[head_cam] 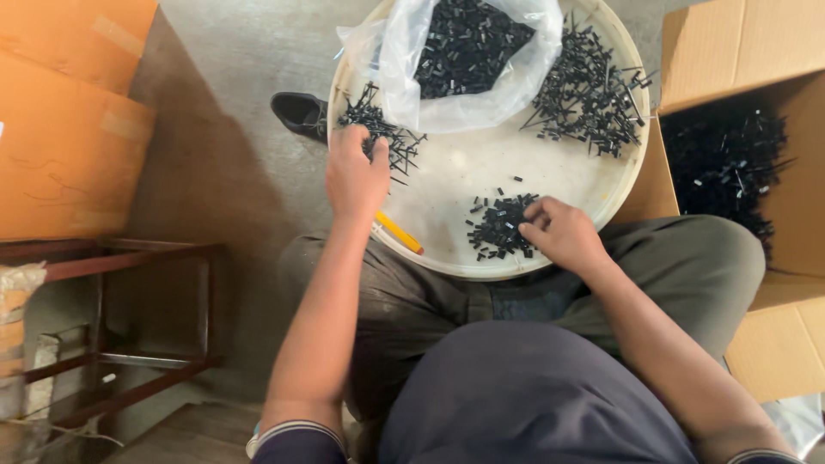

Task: The person sits on the floor and sorts small black plastic fasteners from a white basin into a cardboard box. They pick up fasteners by hand, separate them, and place them into the box. A yellow utility knife is briefly used to cut a fastener before being set aside.

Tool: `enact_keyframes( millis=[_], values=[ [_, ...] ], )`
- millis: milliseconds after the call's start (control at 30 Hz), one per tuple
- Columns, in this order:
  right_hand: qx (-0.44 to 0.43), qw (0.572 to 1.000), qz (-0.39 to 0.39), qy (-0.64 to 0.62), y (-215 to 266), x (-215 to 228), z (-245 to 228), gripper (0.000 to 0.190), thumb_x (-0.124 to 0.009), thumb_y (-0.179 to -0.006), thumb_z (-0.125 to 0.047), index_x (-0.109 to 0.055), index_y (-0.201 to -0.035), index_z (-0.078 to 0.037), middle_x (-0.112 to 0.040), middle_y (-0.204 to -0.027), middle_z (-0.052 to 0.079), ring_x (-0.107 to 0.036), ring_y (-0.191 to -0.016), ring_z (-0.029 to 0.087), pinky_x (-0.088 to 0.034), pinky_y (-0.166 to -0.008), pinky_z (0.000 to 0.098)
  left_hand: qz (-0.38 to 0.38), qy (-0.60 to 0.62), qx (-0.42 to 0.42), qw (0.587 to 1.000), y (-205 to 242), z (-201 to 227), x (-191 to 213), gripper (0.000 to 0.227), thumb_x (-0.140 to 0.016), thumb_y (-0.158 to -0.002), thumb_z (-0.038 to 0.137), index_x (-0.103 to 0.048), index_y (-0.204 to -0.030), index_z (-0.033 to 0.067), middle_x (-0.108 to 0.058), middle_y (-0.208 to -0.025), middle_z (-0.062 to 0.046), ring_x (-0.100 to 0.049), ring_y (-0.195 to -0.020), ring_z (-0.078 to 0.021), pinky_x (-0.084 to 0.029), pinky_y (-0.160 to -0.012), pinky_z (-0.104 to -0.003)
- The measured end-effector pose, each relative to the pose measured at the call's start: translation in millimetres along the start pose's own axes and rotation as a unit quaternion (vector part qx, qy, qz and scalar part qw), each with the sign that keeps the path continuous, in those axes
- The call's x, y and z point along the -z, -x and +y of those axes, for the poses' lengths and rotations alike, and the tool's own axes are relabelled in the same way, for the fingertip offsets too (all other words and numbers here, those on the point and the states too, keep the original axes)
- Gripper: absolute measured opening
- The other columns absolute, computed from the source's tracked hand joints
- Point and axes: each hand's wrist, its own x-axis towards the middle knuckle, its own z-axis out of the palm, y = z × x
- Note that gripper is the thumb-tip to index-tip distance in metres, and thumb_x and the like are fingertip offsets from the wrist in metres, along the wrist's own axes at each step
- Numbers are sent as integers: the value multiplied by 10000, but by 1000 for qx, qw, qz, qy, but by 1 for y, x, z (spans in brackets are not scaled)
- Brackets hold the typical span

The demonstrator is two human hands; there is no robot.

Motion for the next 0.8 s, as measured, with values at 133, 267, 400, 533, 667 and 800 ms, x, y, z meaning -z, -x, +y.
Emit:
enact_keyframes(
  millis=[133,267,400,533,667,800],
  values=[
    [-42,933,-74,-350,-14,-3,11,243,-606,-865,47,-623,-1105,10,-711,-1004,75,-668,-835,149,-567,-776,294,-4,-23,-103,994,-16,-6,-7,652,-799,-822,332,-520,-1331,36,-528,-1352,-204,-496,-1267,-418,-420,-1027,-494],
    [-51,924,-89,-369,-11,-3,22,203,-531,-917,78,-602,-1103,38,-702,-1035,119,-679,-868,169,-582,-792,299,17,5,-110,994,-13,-28,-35,689,-739,-952,451,-468,-1420,24,-468,-1439,-245,-427,-1366,-406,-333,-1152,-519],
    [-47,919,-109,-377,-13,-12,17,176,-525,-945,44,-602,-1103,25,-701,-1022,101,-685,-871,157,-590,-774,311,23,44,-86,995,-23,-51,-46,670,-405,-1094,549,-425,-1511,24,-407,-1571,-216,-310,-1515,-372,-179,-1238,-512],
    [-38,925,-122,-359,-14,-14,15,157,-523,-971,15,-598,-1109,18,-699,-1011,96,-674,-849,158,-585,-748,316,23,162,-67,984,-18,-51,-43,764,-218,-1099,625,-411,-1558,44,-321,-1670,-186,-195,-1604,-329,-96,-1299,-490],
    [-51,898,-155,-409,-11,-16,8,181,-551,-970,-50,-611,-1124,22,-681,-940,105,-645,-753,166,-572,-678,316,-12,320,-104,942,0,-30,-19,828,-167,-1110,720,-313,-1638,98,-166,-1780,-130,-59,-1682,-279,-28,-1376,-527],
    [-49,905,-172,-387,-6,-8,-21,289,-625,-1010,-246,-653,-1145,8,-629,-859,95,-582,-690,144,-523,-615,296,-49,431,-86,897,27,-1,-7,944,-184,-995,819,-237,-1665,156,-93,-1790,-79,-56,-1667,-270,-96,-1292,-602]
  ],
)
